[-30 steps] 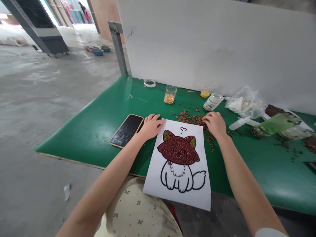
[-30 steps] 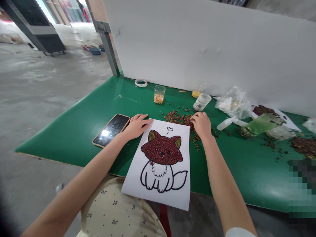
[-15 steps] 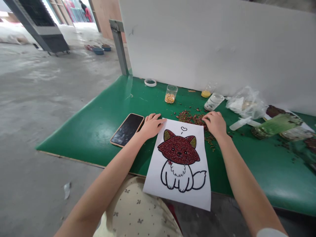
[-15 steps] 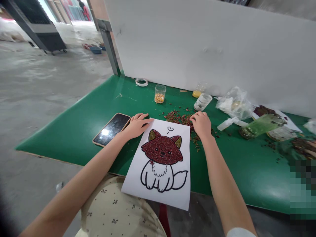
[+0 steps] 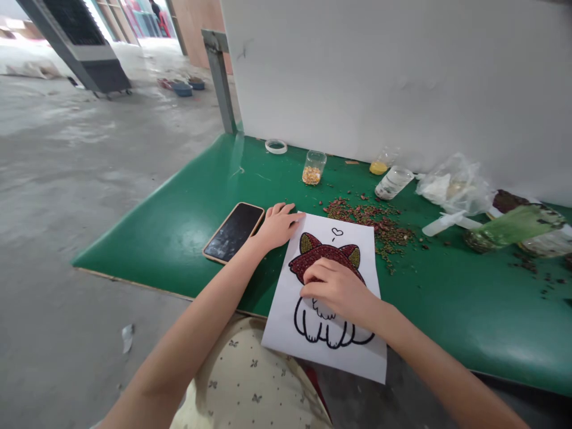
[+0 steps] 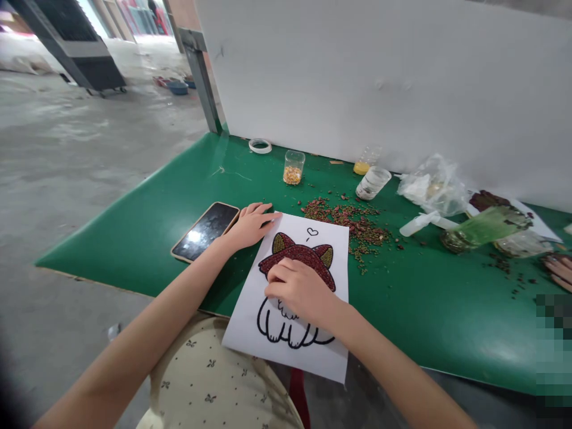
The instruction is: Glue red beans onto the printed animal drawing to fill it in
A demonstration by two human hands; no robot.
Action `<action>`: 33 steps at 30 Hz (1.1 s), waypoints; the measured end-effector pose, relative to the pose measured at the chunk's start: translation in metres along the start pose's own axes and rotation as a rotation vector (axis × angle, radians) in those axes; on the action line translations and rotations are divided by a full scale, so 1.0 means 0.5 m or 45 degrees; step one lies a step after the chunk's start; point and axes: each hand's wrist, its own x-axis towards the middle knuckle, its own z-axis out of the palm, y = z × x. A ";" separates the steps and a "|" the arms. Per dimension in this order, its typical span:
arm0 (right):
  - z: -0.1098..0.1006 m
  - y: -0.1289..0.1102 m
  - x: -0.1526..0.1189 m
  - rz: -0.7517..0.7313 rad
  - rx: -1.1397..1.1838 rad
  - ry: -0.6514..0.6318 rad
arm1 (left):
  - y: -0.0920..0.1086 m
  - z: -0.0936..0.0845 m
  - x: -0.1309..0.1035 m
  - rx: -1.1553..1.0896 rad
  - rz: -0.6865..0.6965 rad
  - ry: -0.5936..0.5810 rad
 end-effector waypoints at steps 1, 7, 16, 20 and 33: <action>-0.002 0.003 -0.002 0.022 0.008 -0.007 | 0.000 0.000 0.000 -0.001 -0.001 0.000; -0.011 0.004 -0.001 0.120 0.068 -0.010 | 0.000 0.002 0.000 0.007 0.000 0.003; -0.022 -0.002 0.005 0.159 0.049 -0.143 | -0.002 0.003 0.001 0.000 0.012 0.012; -0.032 -0.001 0.003 0.173 0.071 -0.144 | -0.002 0.002 0.001 0.001 0.012 0.000; -0.026 0.000 -0.010 0.125 0.033 -0.166 | 0.000 -0.001 0.001 0.011 0.004 -0.014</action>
